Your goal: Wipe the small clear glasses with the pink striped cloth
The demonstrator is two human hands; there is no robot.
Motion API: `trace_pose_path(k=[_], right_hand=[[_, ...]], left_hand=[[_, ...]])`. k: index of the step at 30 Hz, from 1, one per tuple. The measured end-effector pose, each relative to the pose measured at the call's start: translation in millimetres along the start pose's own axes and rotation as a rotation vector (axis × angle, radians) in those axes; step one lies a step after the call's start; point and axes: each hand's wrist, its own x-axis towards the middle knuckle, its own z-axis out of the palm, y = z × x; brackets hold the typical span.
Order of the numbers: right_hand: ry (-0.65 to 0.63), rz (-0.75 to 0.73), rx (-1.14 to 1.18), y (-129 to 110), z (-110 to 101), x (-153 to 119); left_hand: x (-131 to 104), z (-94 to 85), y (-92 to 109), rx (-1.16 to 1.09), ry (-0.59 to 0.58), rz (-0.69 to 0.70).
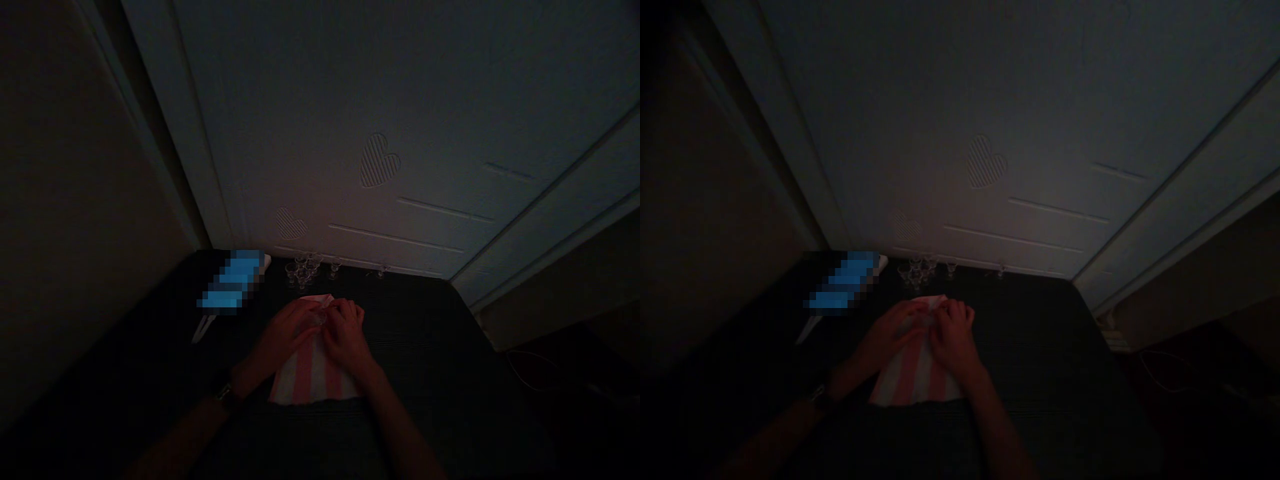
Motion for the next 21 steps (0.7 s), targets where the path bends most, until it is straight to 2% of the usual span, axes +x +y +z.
trace_pose_path(k=[3, 6, 13, 16, 21], right_hand=[[-0.035, -0.001, -0.054, -1, 2, -1], [-0.010, 0.073, -0.091, 6, 2, 0], [0.261, 0.346, -0.206, 31, -9, 2], [0.233, 0.273, -0.124, 25, -9, 1], [0.054, 0.099, 0.033, 8, 7, -2]], left_hand=[[3, -0.3, 3, 0.010, -0.010, 0.051], [5, -2.1, 4, 0.006, -0.055, 0.062], [1, -3.3, 3, 0.050, -0.143, 0.045], [1, -2.5, 6, 0.052, -0.149, 0.056], [2, -1.6, 7, 0.056, -0.104, 0.042]])
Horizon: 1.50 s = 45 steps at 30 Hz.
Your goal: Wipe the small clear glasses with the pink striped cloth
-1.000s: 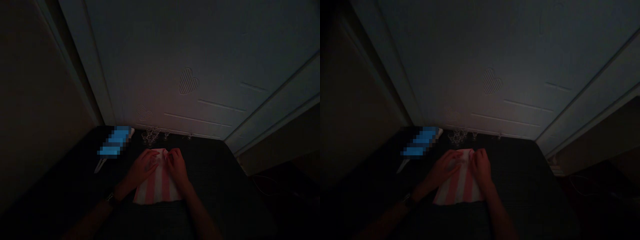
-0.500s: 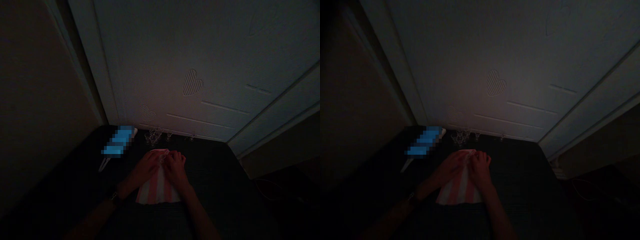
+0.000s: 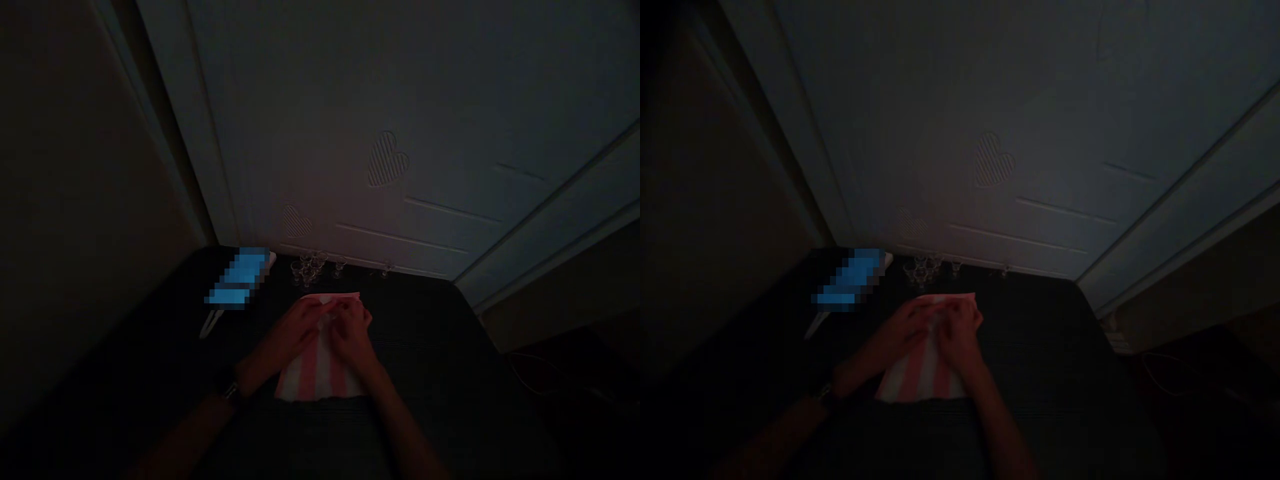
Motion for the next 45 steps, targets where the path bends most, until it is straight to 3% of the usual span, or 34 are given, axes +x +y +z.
trace_pose_path(k=[4, 7, 12, 22, 27, 31, 34, 41, 45], right_hand=[[-0.067, -0.072, 0.088, 0, 11, 0], [-0.058, -0.015, 0.092, 3, 13, 3], [-0.046, 0.053, 0.074, 7, 7, 6], [0.134, 0.358, -0.087, 51, -17, 14], [0.237, 0.306, 0.073, 50, -16, 15], [0.159, 0.213, 0.114, 38, -11, 16], [0.104, 0.233, 0.069, 39, -12, 17], [0.231, 0.294, 0.059, 49, -21, 16], [0.138, 0.212, 0.130, 34, -17, 14]], left_hand=[[1, -1.5, 3, -0.013, -0.003, 0.001], [1, -0.6, 2, -0.027, 0.002, 0.014], [-3, 4.9, -10, -0.036, 0.013, -0.078], [-8, 9.5, -18, -0.069, 0.005, -0.078], [-8, 5.1, -14, -0.095, 0.006, -0.104], [-5, 0.9, -5, -0.062, -0.004, -0.066], [-4, -0.8, -3, -0.005, -0.029, -0.034], [-6, 1.5, -7, 0.105, -0.028, 0.019], [-5, 0.3, -5, 0.125, -0.039, 0.022]])
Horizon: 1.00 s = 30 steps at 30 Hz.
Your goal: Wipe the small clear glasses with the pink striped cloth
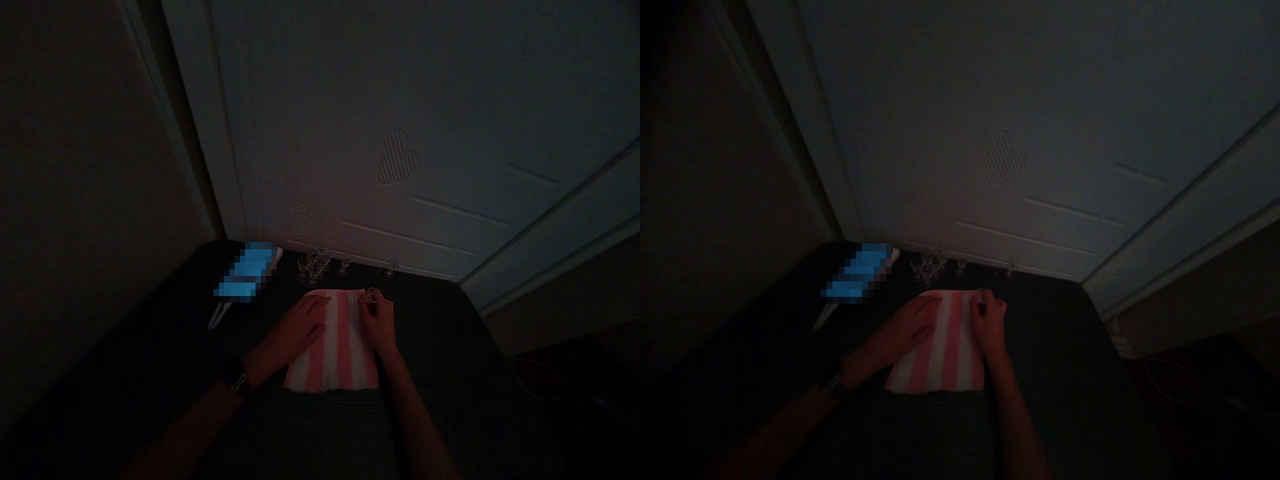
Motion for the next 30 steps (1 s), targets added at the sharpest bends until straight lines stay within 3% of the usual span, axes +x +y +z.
trace_pose_path(k=[7, 18, 30], right_hand=[[-0.285, -0.160, -0.052, -11, 9, -9], [-0.233, -0.207, -0.078, -11, 4, -8], [-0.386, -0.282, 0.136, -26, 13, -15]], left_hand=[[2, -3.0, 3, -0.047, 0.011, -0.002], [1, 1.1, -2, -0.017, 0.012, 0.022], [3, -4.0, 4, -0.023, 0.014, -0.037]])
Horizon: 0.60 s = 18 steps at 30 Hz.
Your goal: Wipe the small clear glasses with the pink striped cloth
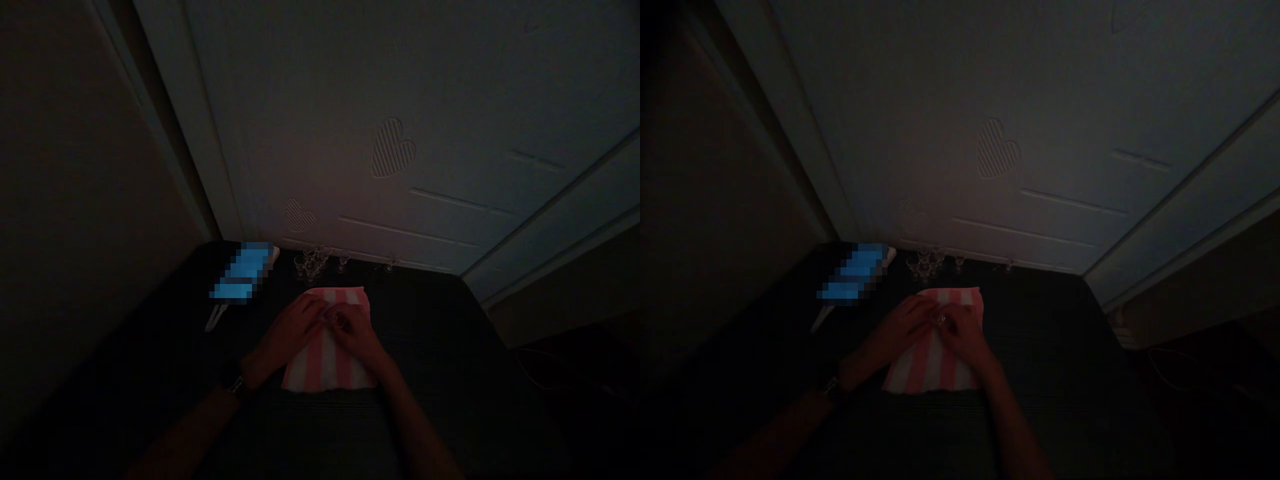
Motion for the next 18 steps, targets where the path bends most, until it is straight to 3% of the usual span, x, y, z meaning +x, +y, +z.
trace_pose_path(k=[8, 14, 18], right_hand=[[0.001, 0.041, 0.203, 7, 6, 2], [0.063, 0.088, 0.390, 5, 0, 2], [0.046, 0.081, 0.395, 2, -4, 1]], left_hand=[[0, 1.6, -1, 0.041, -0.043, 0.019], [-1, 3.0, -2, 0.060, -0.026, 0.014], [-1, 2.1, -1, 0.044, -0.041, -0.006]])
